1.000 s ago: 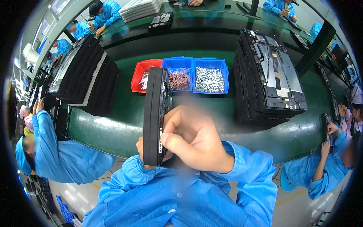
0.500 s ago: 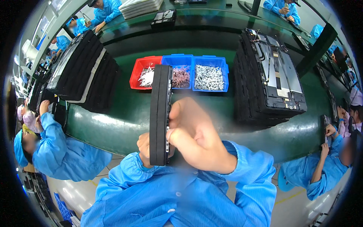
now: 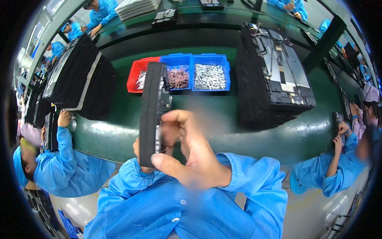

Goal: Assembling electronic components onto a device frame on a production line using a small manual tool.

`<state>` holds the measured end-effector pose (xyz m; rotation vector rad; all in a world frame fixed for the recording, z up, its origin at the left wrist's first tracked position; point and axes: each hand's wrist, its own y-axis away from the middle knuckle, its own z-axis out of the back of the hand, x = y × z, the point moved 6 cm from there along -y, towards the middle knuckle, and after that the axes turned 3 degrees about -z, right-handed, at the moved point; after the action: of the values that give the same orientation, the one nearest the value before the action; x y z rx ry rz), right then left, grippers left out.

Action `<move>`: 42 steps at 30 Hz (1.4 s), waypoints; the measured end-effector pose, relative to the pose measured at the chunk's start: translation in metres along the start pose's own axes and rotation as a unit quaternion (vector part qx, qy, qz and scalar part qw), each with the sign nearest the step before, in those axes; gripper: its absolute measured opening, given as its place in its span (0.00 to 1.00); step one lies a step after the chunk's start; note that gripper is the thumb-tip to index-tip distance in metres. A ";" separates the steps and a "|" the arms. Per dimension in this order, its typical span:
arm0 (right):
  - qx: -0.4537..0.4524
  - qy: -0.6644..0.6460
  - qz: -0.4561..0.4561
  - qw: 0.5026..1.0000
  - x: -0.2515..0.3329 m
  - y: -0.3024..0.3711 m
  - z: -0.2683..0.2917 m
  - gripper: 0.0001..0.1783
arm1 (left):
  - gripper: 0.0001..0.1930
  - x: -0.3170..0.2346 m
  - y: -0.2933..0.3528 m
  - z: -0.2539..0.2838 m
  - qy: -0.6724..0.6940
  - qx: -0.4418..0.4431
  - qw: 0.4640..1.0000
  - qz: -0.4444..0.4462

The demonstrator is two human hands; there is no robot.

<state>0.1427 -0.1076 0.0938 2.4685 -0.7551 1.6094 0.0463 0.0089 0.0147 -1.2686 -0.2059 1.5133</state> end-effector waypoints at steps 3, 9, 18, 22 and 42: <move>0.017 0.148 0.177 0.973 0.046 -0.001 0.027 0.36 | 0.21 -0.025 -0.008 0.030 -0.116 -0.068 0.991 -0.015; -0.075 0.376 0.059 0.922 0.077 0.022 0.066 0.38 | 0.23 -0.033 -0.075 0.030 0.480 -0.090 0.792 0.366; -0.324 0.240 0.123 0.907 0.182 0.043 0.154 0.25 | 0.27 -0.103 -0.154 -0.112 0.523 0.074 0.842 0.107; -0.345 0.240 0.066 0.905 0.213 0.037 0.205 0.23 | 0.27 -0.112 -0.180 -0.128 0.266 0.178 0.945 0.066; -0.326 -0.008 0.070 0.943 0.125 0.121 0.421 0.17 | 0.15 0.046 -0.019 0.002 -0.201 0.122 0.970 0.062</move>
<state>0.4776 -0.4014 -0.0014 1.9772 -1.2471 1.1161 0.0640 0.0536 0.0015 -0.7842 -0.1974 1.8356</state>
